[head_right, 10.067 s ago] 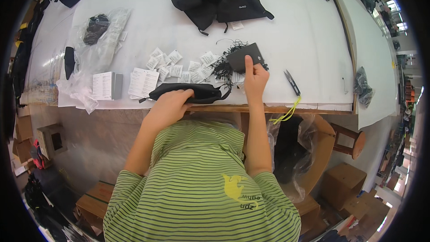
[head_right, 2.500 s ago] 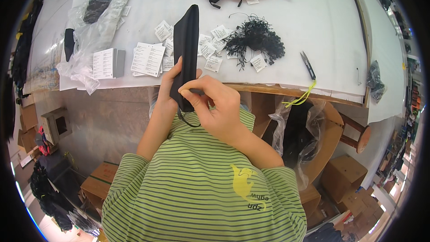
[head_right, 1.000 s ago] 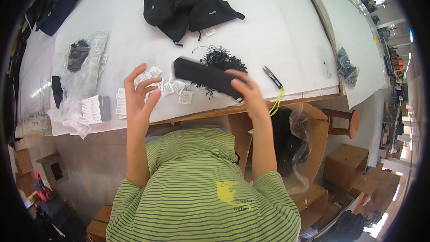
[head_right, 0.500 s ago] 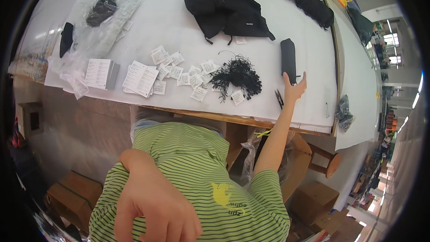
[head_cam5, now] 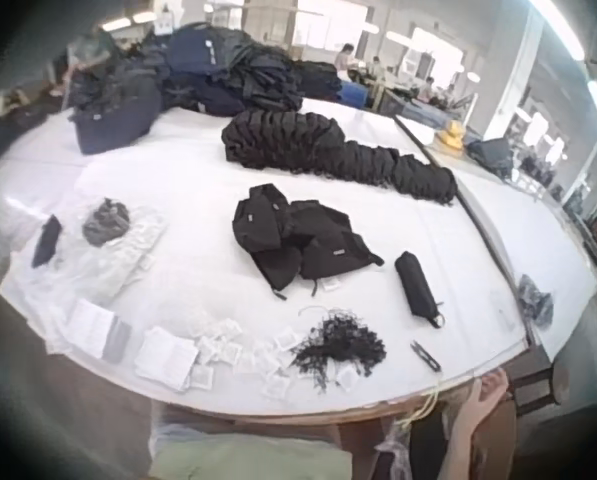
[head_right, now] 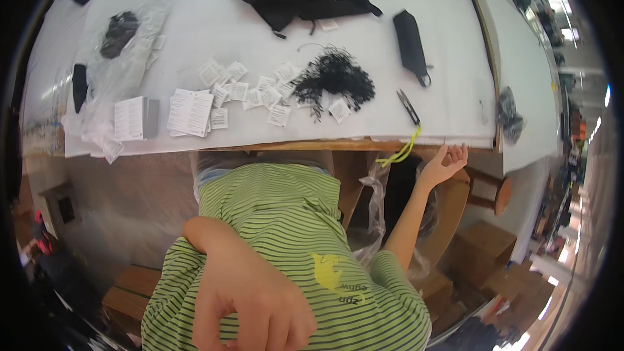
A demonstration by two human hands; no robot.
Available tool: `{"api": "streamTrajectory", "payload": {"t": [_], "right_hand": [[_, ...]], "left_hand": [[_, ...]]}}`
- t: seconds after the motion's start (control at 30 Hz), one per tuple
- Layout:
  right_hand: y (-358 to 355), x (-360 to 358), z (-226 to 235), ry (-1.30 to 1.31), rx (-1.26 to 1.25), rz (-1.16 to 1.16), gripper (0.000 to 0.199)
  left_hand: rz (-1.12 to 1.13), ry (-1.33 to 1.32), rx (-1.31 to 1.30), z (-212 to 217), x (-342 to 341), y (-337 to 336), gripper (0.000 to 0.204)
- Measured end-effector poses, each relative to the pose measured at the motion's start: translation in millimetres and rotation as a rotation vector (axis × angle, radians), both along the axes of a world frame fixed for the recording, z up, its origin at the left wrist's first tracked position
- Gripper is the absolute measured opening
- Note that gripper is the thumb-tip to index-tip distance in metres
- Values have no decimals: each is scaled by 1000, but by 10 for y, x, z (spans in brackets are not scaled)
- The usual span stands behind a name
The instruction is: Assembling and tagging small black gear pouches by attaching labels and elastic loops.
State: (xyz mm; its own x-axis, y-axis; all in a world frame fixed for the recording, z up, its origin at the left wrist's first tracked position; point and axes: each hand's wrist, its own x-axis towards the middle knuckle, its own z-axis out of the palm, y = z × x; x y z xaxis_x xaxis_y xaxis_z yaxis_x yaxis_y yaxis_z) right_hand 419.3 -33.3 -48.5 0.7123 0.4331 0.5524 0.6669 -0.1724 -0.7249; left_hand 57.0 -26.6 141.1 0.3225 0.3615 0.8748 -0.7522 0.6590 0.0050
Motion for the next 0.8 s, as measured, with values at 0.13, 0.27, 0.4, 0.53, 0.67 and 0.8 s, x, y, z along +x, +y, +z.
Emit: {"api": "streamTrajectory", "payload": {"t": [0.13,0.27,0.4,0.53,0.67,0.8], "right_hand": [[-1154,417,-758,183,-54,-197,21],[-1935,-172,-1353,672,-620,40,61],[-2000,-799,-1444,378,-1098,379,93],[-1819,-1117,-1741,338,-1295,273,64],[-1682,-1237,-1849,245,-1143,372,45],[-1460,-1347,-1877,222,-1095,357,30]], "left_hand": [[-141,20,23,-10,241,88,23],[-409,145,263,68,492,236,21],[-354,86,22,-84,605,-250,22],[-685,223,282,75,822,-9,24],[-622,181,351,-14,825,-100,27],[-652,249,410,-127,903,-246,30]]}}
